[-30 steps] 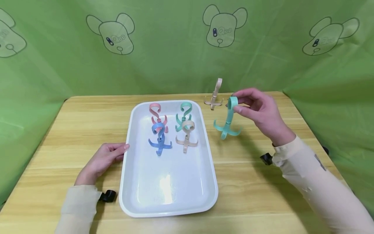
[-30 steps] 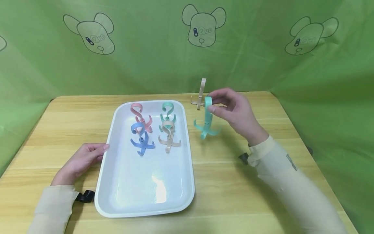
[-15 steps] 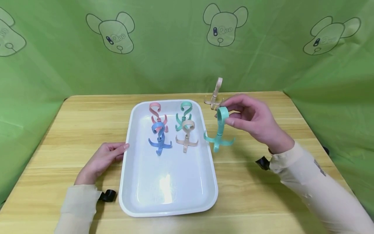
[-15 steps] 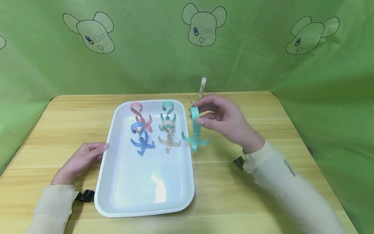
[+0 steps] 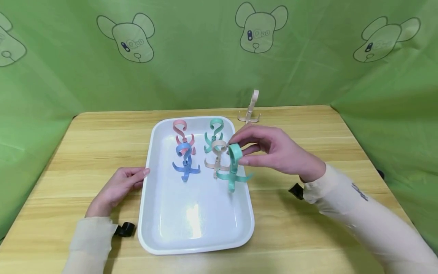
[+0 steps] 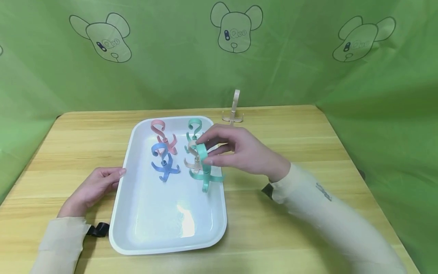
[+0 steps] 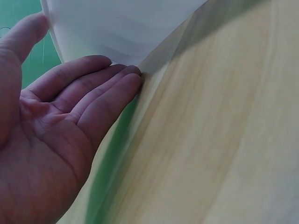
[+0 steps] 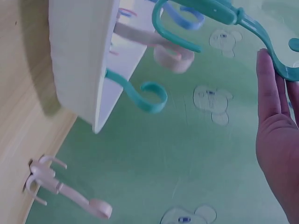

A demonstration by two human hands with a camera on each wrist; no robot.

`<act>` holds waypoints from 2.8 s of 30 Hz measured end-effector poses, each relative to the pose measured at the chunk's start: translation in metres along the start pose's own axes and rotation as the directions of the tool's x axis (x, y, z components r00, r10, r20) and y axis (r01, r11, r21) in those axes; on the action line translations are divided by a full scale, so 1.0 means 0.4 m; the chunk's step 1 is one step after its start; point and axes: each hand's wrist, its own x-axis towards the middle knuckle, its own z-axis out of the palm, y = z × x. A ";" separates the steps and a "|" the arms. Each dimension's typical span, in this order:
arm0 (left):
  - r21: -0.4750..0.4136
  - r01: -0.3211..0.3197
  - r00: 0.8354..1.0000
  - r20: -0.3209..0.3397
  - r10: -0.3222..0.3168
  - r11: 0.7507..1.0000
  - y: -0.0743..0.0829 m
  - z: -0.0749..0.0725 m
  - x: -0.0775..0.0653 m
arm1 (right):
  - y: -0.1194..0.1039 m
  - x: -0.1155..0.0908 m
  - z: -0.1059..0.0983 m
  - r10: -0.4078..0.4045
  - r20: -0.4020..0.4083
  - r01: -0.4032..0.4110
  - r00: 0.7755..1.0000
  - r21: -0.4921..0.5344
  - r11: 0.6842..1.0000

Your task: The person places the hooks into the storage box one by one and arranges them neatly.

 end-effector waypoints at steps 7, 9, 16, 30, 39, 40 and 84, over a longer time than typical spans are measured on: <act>0.001 0.000 1.000 0.003 0.000 1.000 0.001 0.002 0.001 | 0.005 0.034 0.039 0.094 0.104 -0.097 0.990 0.023 0.995; 0.007 0.006 1.000 -0.002 -0.006 1.000 0.002 0.002 0.000 | 0.007 0.044 0.050 0.110 0.127 -0.115 0.986 0.030 0.993; -0.001 0.006 1.000 -0.007 -0.006 1.000 0.004 0.002 0.000 | 0.013 0.080 0.086 0.172 0.232 -0.186 0.958 0.039 0.982; -0.002 -0.002 1.000 -0.005 0.002 1.000 -0.003 0.000 0.005 | 0.045 0.129 0.144 0.155 0.368 -0.178 0.917 0.031 0.983; -0.011 -0.003 1.000 -0.011 0.003 1.000 0.000 0.001 0.002 | 0.056 0.151 0.165 0.209 0.390 -0.223 0.897 -0.010 0.975; -0.014 -0.003 1.000 -0.012 0.003 1.000 -0.001 0.001 0.002 | 0.058 0.153 0.168 0.218 0.395 -0.231 0.893 -0.014 0.973; -0.025 0.005 1.000 -0.015 -0.006 1.000 0.002 0.005 -0.001 | 0.085 0.148 0.150 0.215 0.321 -0.187 0.922 -0.117 0.975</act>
